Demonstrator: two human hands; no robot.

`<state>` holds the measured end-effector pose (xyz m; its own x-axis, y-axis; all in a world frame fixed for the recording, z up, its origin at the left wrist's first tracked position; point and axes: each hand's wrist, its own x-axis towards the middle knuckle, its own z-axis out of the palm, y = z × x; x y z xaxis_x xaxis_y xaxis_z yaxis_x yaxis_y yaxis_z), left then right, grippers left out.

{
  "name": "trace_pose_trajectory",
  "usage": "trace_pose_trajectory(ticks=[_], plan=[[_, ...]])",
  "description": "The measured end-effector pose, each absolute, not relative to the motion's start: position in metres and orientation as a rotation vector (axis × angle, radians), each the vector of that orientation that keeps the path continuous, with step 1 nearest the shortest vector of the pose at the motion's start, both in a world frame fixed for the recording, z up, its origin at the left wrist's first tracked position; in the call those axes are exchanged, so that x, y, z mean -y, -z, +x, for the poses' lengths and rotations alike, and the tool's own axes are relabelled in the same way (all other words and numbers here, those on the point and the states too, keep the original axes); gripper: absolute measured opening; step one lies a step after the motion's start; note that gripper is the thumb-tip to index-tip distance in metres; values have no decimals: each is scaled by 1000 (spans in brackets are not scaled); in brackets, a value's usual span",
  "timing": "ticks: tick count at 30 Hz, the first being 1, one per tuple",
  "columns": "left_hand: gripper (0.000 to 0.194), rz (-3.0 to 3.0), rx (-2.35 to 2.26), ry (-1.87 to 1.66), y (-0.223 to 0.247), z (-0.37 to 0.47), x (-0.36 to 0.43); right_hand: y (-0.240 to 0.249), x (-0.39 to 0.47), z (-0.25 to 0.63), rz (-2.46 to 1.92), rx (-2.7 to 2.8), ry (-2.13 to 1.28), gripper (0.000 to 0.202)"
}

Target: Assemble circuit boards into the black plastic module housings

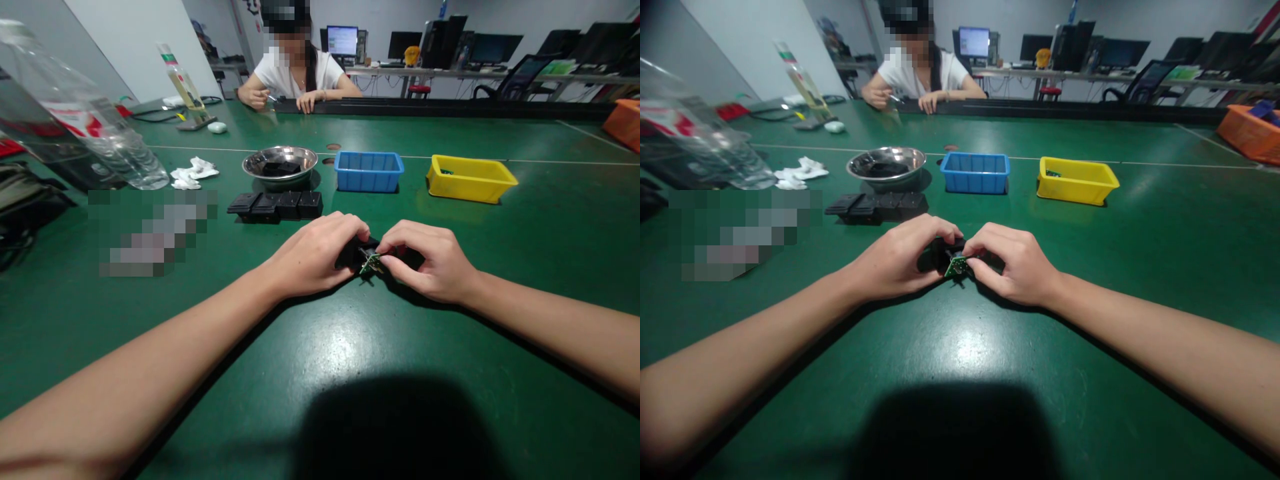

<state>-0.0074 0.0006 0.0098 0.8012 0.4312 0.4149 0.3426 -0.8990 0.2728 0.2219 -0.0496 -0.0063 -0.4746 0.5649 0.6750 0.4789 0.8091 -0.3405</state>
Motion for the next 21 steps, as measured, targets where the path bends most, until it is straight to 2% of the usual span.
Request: trace_pose_trajectory(ticks=[9, 21], plan=[[20, 2796, -520, -801, -7, -6, 1, 6, 49, 222, -828, 2071, -157, 6], [27, 2551, -647, -866, -7, -2, 6, 5, 50, 224, -824, 2023, -178, 10]])
